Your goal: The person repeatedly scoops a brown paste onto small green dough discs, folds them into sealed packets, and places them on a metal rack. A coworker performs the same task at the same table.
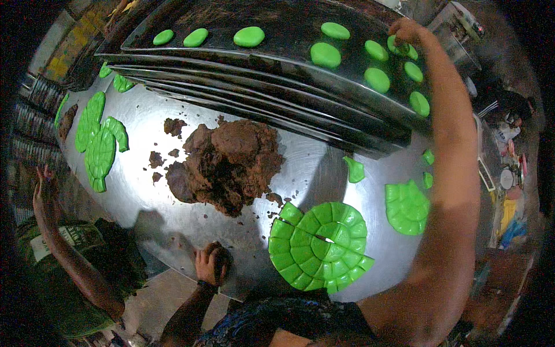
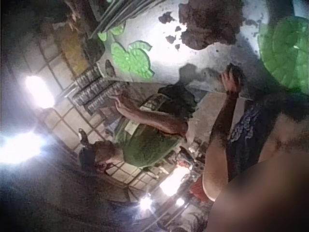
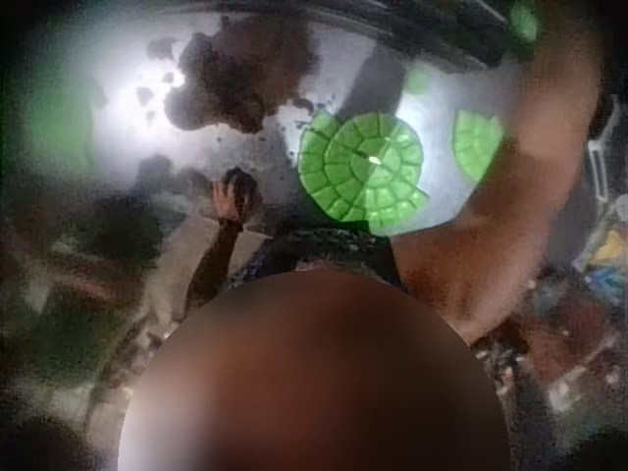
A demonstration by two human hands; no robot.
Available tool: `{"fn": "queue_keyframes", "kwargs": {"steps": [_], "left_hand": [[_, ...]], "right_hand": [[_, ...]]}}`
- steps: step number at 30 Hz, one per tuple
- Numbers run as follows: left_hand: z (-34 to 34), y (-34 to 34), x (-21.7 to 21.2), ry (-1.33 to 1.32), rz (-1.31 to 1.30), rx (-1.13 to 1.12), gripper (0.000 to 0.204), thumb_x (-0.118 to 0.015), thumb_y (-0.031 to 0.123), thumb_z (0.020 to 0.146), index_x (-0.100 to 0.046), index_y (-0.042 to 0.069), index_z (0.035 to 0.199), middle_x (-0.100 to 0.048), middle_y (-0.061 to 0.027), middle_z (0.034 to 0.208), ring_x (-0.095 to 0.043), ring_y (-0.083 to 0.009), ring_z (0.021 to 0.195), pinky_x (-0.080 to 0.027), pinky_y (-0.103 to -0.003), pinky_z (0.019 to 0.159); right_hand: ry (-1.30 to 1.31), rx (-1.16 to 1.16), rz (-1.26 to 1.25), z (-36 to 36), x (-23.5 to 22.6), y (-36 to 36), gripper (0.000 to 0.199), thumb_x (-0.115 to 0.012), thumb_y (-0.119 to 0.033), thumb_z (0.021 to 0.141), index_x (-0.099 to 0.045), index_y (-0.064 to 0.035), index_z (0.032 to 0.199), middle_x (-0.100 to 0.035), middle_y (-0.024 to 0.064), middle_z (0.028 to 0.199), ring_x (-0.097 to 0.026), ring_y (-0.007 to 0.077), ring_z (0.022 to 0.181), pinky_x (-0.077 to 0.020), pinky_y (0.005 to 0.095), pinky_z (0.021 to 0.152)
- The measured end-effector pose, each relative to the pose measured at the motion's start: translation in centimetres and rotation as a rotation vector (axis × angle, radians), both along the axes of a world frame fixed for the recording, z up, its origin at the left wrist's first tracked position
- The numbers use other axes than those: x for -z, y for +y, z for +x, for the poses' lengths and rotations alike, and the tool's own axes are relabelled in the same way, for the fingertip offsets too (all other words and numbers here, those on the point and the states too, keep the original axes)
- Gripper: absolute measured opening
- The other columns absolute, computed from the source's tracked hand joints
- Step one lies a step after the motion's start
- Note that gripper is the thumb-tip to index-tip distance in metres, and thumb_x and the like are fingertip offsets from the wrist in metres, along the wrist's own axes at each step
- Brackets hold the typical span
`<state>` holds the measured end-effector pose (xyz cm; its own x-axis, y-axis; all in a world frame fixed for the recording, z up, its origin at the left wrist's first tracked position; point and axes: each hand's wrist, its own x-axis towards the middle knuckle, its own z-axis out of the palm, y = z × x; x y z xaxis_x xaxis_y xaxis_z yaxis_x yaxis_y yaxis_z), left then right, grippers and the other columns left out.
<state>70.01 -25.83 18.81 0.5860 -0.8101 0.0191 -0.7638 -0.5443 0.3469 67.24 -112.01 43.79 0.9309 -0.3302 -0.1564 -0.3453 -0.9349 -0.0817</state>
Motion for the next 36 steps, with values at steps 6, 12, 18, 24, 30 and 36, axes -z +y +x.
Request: {"fn": "queue_keyframes", "kwargs": {"steps": [6, 12, 18, 24, 30, 36], "left_hand": [[0.2, 0.5, 1.5, -0.134, -0.082, 0.052, 0.050, -0.064, 0.020, 0.068, -0.052, 0.005, 0.115, -0.051, -0.0167, 0.123, -0.049, -0.0385, 0.103, -0.038, -0.051, 0.090], [0.1, 1.4, 3.5, -0.291, -0.067, 0.120, 0.045, -0.063, 0.018, 0.074, -0.051, 0.003, 0.114, -0.053, -0.0177, 0.120, -0.050, -0.0357, 0.102, -0.039, -0.048, 0.089], [0.6, 0.5, 2.8, -0.055, -0.124, 0.101, 0.039, -0.058, 0.023, 0.082, -0.052, 0.005, 0.116, -0.054, -0.0155, 0.121, -0.052, -0.0332, 0.107, -0.040, -0.047, 0.091], [0.6, -1.3, 6.4, 1.015, -0.797, -0.189, 0.025, -0.052, 0.018, 0.088, -0.055, 0.007, 0.110, -0.057, -0.0095, 0.116, -0.054, -0.0245, 0.105, -0.044, -0.041, 0.089], [-0.1, -3.0, 1.3, 0.090, -0.452, -0.211, 0.027, -0.064, 0.016, 0.081, -0.057, 0.006, 0.105, -0.060, -0.0120, 0.100, -0.058, -0.0216, 0.094, -0.048, -0.036, 0.078], [-4.2, -8.6, -7.6, 0.394, -1.092, -0.269, 0.018, -0.060, 0.020, 0.088, -0.060, 0.005, 0.097, -0.062, -0.0116, 0.087, -0.061, -0.0241, 0.077, -0.048, -0.033, 0.066]], "right_hand": [[-0.569, 0.096, -0.624, 2.3, 0.8, 6.1, 0.030, -0.074, -0.024, 0.067, -0.069, -0.0079, 0.092, -0.067, 0.0108, 0.080, -0.065, 0.0266, 0.075, -0.0497, 0.0385, 0.074], [-0.849, 0.458, -0.371, -0.2, -4.9, 15.6, 0.021, -0.049, -0.014, 0.086, -0.064, 0.0002, 0.090, -0.065, 0.0137, 0.081, -0.063, 0.0285, 0.082, -0.0487, 0.0394, 0.073], [-0.735, 0.031, 0.562, -11.6, 4.8, 32.8, 0.029, -0.053, -0.031, 0.090, -0.065, -0.0077, 0.102, -0.066, 0.0100, 0.093, -0.062, 0.0258, 0.083, -0.0492, 0.0381, 0.075], [-0.652, 0.562, -0.220, -15.8, 26.0, 39.7, 0.034, -0.065, -0.026, 0.078, -0.062, -0.0050, 0.105, -0.062, 0.0172, 0.102, -0.057, 0.0345, 0.097, -0.0454, 0.0423, 0.085], [-0.854, 0.665, 0.534, -15.4, 23.2, 40.4, 0.035, -0.075, -0.004, 0.062, -0.055, -0.0082, 0.090, -0.052, 0.0033, 0.077, -0.053, 0.0177, 0.072, -0.0464, 0.0327, 0.070], [-0.934, 0.268, 0.725, -12.8, 16.2, 60.2, 0.034, -0.075, -0.001, 0.067, -0.057, -0.0061, 0.096, -0.055, 0.0001, 0.084, -0.053, 0.0118, 0.078, -0.0470, 0.0262, 0.073]]}}
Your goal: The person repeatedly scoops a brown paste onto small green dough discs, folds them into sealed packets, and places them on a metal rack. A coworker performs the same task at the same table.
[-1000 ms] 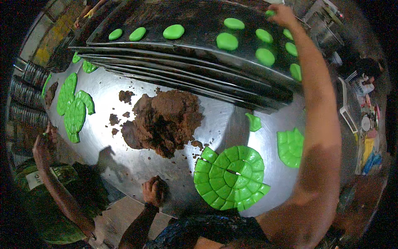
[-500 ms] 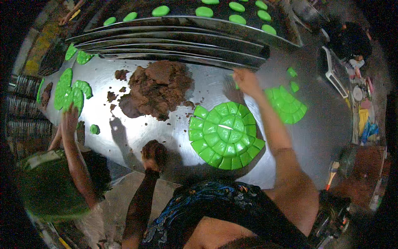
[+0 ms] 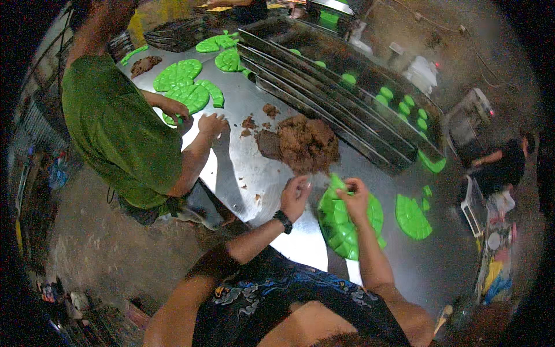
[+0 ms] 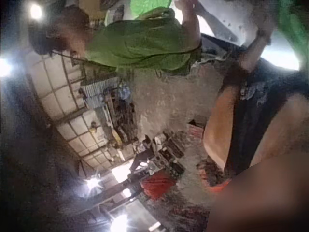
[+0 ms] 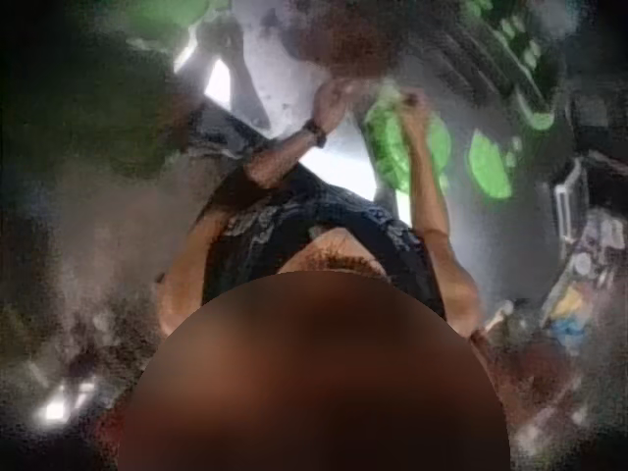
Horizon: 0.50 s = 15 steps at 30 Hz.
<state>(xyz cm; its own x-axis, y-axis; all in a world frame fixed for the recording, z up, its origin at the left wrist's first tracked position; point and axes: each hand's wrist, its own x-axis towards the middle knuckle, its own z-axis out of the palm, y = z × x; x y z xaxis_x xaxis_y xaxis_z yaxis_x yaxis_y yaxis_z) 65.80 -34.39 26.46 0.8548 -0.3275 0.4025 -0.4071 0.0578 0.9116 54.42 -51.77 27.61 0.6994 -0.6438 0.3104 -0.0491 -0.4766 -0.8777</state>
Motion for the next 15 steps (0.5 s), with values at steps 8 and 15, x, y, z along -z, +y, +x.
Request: {"fn": "queue_keyframes", "kwargs": {"steps": [8, 15], "left_hand": [[-0.3, 8.2, -3.7, 0.277, 0.101, 0.185, 0.043, -0.052, 0.034, 0.094, -0.054, 0.003, 0.064, -0.056, -0.0011, 0.060, -0.042, -0.0118, 0.056, -0.038, -0.030, 0.050], [0.9, 12.2, 2.2, -0.071, 0.458, 0.231, 0.047, -0.048, 0.045, 0.090, -0.061, 0.004, 0.109, -0.055, -0.0112, 0.114, -0.048, -0.0260, 0.106, -0.036, -0.038, 0.093]], "right_hand": [[0.116, -0.167, 0.412, 0.8, -4.9, 16.8, 0.035, -0.073, -0.008, 0.076, -0.062, -0.0012, 0.108, -0.062, 0.0052, 0.105, -0.056, 0.0119, 0.096, -0.0489, 0.0273, 0.078], [0.140, -0.095, -0.393, -2.0, 0.1, 19.4, 0.034, -0.063, -0.008, 0.079, -0.061, -0.0055, 0.113, -0.061, 0.0172, 0.112, -0.060, 0.0350, 0.100, -0.0477, 0.0401, 0.088]]}}
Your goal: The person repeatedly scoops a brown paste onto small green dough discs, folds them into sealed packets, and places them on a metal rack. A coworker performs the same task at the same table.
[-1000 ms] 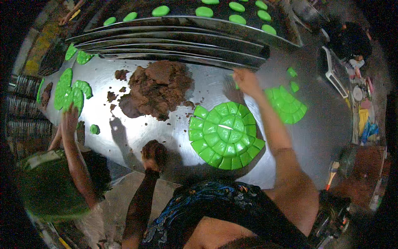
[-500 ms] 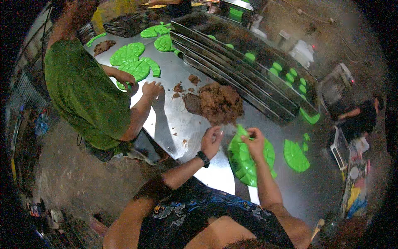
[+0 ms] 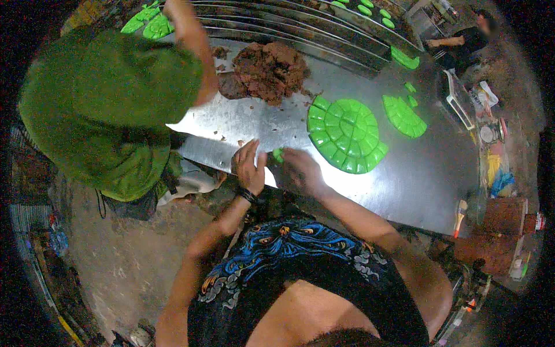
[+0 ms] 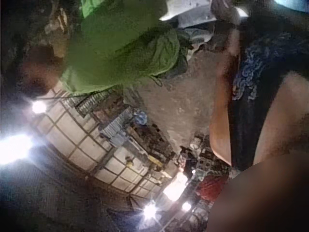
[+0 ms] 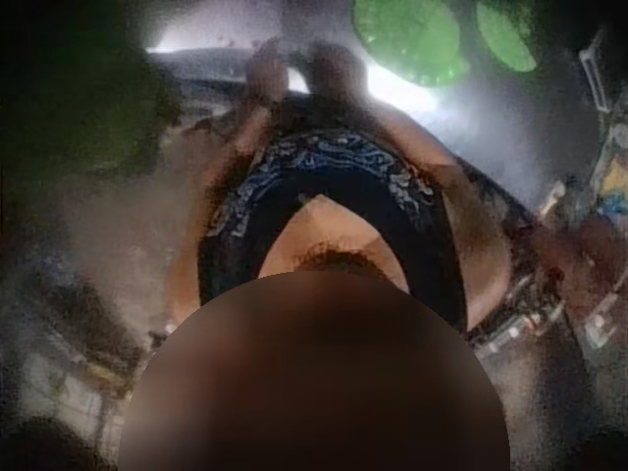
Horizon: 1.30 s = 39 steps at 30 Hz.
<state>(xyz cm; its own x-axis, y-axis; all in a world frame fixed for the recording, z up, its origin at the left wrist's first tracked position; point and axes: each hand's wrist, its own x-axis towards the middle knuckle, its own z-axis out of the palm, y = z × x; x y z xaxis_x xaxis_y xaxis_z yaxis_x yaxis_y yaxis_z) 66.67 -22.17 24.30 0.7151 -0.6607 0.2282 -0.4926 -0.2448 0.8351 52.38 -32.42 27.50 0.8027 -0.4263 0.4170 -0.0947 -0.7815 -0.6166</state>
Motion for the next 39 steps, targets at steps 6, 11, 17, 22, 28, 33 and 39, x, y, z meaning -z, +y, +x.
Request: {"fn": "queue_keyframes", "kwargs": {"steps": [6, 11, 17, 22, 28, 33, 39], "left_hand": [[-3.4, 0.5, 4.1, -0.422, 0.286, 0.048, 0.037, -0.067, 0.027, 0.073, -0.063, 0.011, 0.106, -0.053, -0.0068, 0.122, -0.045, -0.0304, 0.110, -0.032, -0.044, 0.093], [-6.0, -1.5, 2.4, 0.408, -0.209, -0.016, 0.023, -0.060, 0.024, 0.083, -0.058, 0.008, 0.099, -0.064, -0.0150, 0.102, -0.060, -0.0363, 0.096, -0.048, -0.045, 0.084], [-3.9, -2.6, 0.0, 1.276, -0.713, -0.245, 0.034, -0.060, 0.026, 0.087, -0.047, 0.002, 0.107, -0.061, -0.0206, 0.104, -0.061, -0.0369, 0.097, -0.051, -0.045, 0.085], [-1.6, -5.4, -3.0, 1.079, -0.431, -0.129, 0.038, -0.062, 0.030, 0.087, -0.052, 0.001, 0.110, -0.062, -0.0184, 0.108, -0.065, -0.0312, 0.090, -0.055, -0.037, 0.074], [-1.2, -10.3, -4.1, 1.109, -0.354, -0.160, 0.037, -0.063, 0.027, 0.086, -0.056, -0.002, 0.105, -0.062, -0.0145, 0.105, -0.060, -0.0244, 0.100, -0.048, -0.037, 0.089], [2.3, -14.1, -0.5, 1.273, -0.511, -0.108, 0.035, -0.058, 0.026, 0.089, -0.052, -0.003, 0.107, -0.061, -0.0163, 0.102, -0.060, -0.0292, 0.096, -0.050, -0.039, 0.084], [1.6, -14.8, -0.8, 1.720, -0.701, -0.203, 0.039, -0.037, 0.033, 0.098, -0.048, -0.002, 0.112, -0.062, -0.0170, 0.101, -0.060, -0.0292, 0.098, -0.044, -0.043, 0.094]], "right_hand": [[0.285, -0.320, 0.218, 1.8, 0.7, -7.6, 0.011, -0.062, -0.015, 0.082, -0.066, -0.0043, 0.084, -0.068, 0.0137, 0.089, -0.066, 0.0280, 0.083, -0.0515, 0.0379, 0.077], [0.160, -0.031, -0.285, 9.8, 2.1, -22.3, 0.026, -0.063, -0.013, 0.076, -0.066, -0.0071, 0.101, -0.067, 0.0121, 0.089, -0.063, 0.0327, 0.078, -0.0510, 0.0423, 0.072], [0.364, -0.179, -0.399, 12.7, 8.1, -27.3, 0.020, -0.057, -0.013, 0.075, -0.063, -0.0060, 0.094, -0.063, 0.0180, 0.089, -0.060, 0.0368, 0.086, -0.0503, 0.0464, 0.073], [0.160, -0.141, -0.301, 12.1, 7.5, -27.1, 0.017, -0.060, -0.017, 0.075, -0.065, -0.0060, 0.087, -0.064, 0.0151, 0.085, -0.060, 0.0338, 0.085, -0.0499, 0.0445, 0.076], [0.288, 0.060, -0.353, 12.3, 7.9, -23.8, 0.015, -0.063, -0.018, 0.073, -0.068, -0.0071, 0.081, -0.066, 0.0140, 0.094, -0.061, 0.0277, 0.096, -0.0483, 0.0414, 0.083], [0.674, -0.144, -0.455, 14.5, 4.8, -25.5, 0.016, -0.062, -0.016, 0.071, -0.070, -0.0076, 0.082, -0.067, 0.0137, 0.098, -0.062, 0.0276, 0.096, -0.0485, 0.0369, 0.083], [0.470, -0.324, 0.654, 11.3, -2.4, -25.8, 0.040, -0.060, -0.019, 0.073, -0.066, -0.0062, 0.111, -0.065, 0.0157, 0.107, -0.063, 0.0279, 0.094, -0.0464, 0.0338, 0.087]]}}
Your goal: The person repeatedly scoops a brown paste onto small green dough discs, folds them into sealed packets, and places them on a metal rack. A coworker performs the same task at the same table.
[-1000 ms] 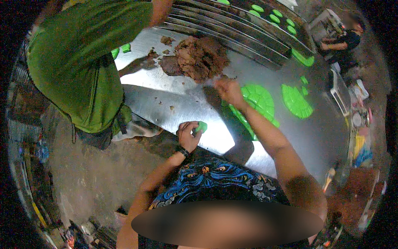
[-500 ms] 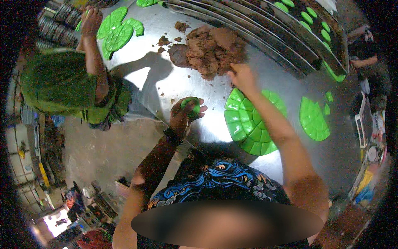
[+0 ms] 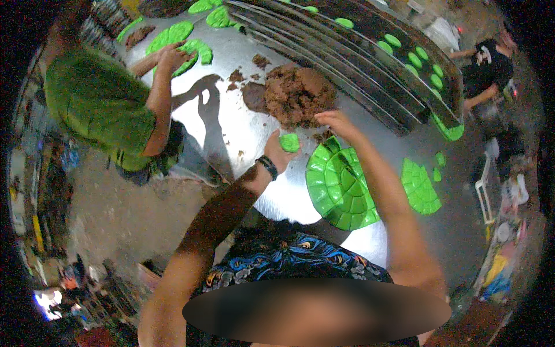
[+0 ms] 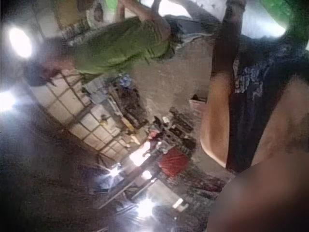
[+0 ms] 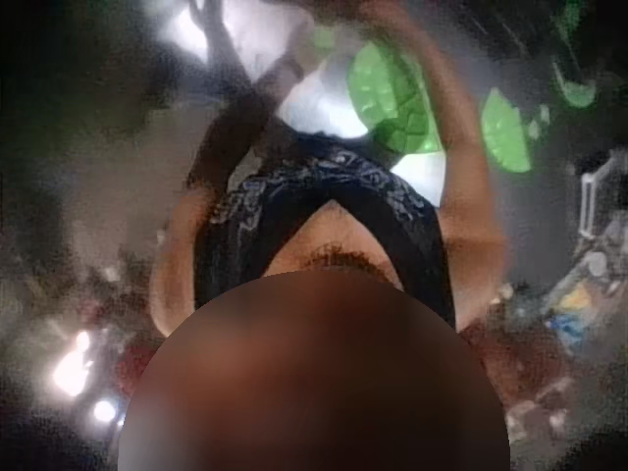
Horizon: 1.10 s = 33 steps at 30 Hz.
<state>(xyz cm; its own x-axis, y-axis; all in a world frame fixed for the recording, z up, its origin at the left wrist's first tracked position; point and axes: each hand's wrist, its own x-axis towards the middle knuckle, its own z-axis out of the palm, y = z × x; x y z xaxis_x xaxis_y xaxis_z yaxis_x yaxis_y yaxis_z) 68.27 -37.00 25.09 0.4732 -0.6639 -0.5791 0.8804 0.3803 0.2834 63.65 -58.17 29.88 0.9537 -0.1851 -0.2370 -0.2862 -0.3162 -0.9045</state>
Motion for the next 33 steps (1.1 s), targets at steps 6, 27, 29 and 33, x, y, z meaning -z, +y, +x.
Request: {"fn": "queue_keyframes", "kwargs": {"steps": [6, 27, 29, 33], "left_hand": [[-4.4, -0.6, -0.1, -0.469, 0.305, 0.042, 0.036, -0.035, 0.035, 0.097, -0.052, 0.003, 0.102, -0.062, -0.0094, 0.094, -0.058, -0.0232, 0.087, -0.047, -0.040, 0.081], [-2.8, 11.6, -0.9, -0.372, 0.000, 0.297, 0.065, -0.035, 0.059, 0.092, -0.051, 0.003, 0.121, -0.057, -0.0110, 0.104, -0.056, -0.0192, 0.093, -0.046, -0.033, 0.079], [-3.1, 11.5, -1.7, -0.173, -0.344, 0.407, 0.053, -0.041, 0.047, 0.095, -0.053, 0.000, 0.116, -0.060, -0.0112, 0.104, -0.056, -0.0236, 0.101, -0.045, -0.034, 0.090], [-5.8, 12.1, -1.4, -1.061, -0.001, 0.632, 0.043, -0.055, 0.038, 0.087, -0.057, 0.005, 0.113, -0.061, -0.0125, 0.104, -0.057, -0.0269, 0.100, -0.048, -0.036, 0.086]], "right_hand": [[-0.578, 0.079, -0.767, -7.8, 2.3, 12.4, 0.038, -0.062, -0.022, 0.073, -0.065, -0.0032, 0.107, -0.063, 0.0134, 0.113, -0.056, 0.0307, 0.107, -0.0442, 0.0404, 0.093], [-0.410, 0.012, -0.479, -7.4, -2.6, 21.0, 0.028, -0.072, -0.019, 0.070, -0.066, -0.0086, 0.095, -0.060, 0.0140, 0.092, -0.060, 0.0308, 0.079, -0.0495, 0.0389, 0.068], [-0.496, -0.220, -0.551, -8.9, -3.2, 19.2, 0.025, -0.072, -0.018, 0.071, -0.067, -0.0069, 0.093, -0.062, 0.0137, 0.090, -0.062, 0.0301, 0.081, -0.0498, 0.0388, 0.068], [-0.172, -0.098, -0.292, -11.8, -0.7, 17.9, 0.021, -0.066, -0.024, 0.078, -0.067, -0.0044, 0.085, -0.062, 0.0123, 0.078, -0.060, 0.0287, 0.079, -0.0476, 0.0390, 0.067]]}}
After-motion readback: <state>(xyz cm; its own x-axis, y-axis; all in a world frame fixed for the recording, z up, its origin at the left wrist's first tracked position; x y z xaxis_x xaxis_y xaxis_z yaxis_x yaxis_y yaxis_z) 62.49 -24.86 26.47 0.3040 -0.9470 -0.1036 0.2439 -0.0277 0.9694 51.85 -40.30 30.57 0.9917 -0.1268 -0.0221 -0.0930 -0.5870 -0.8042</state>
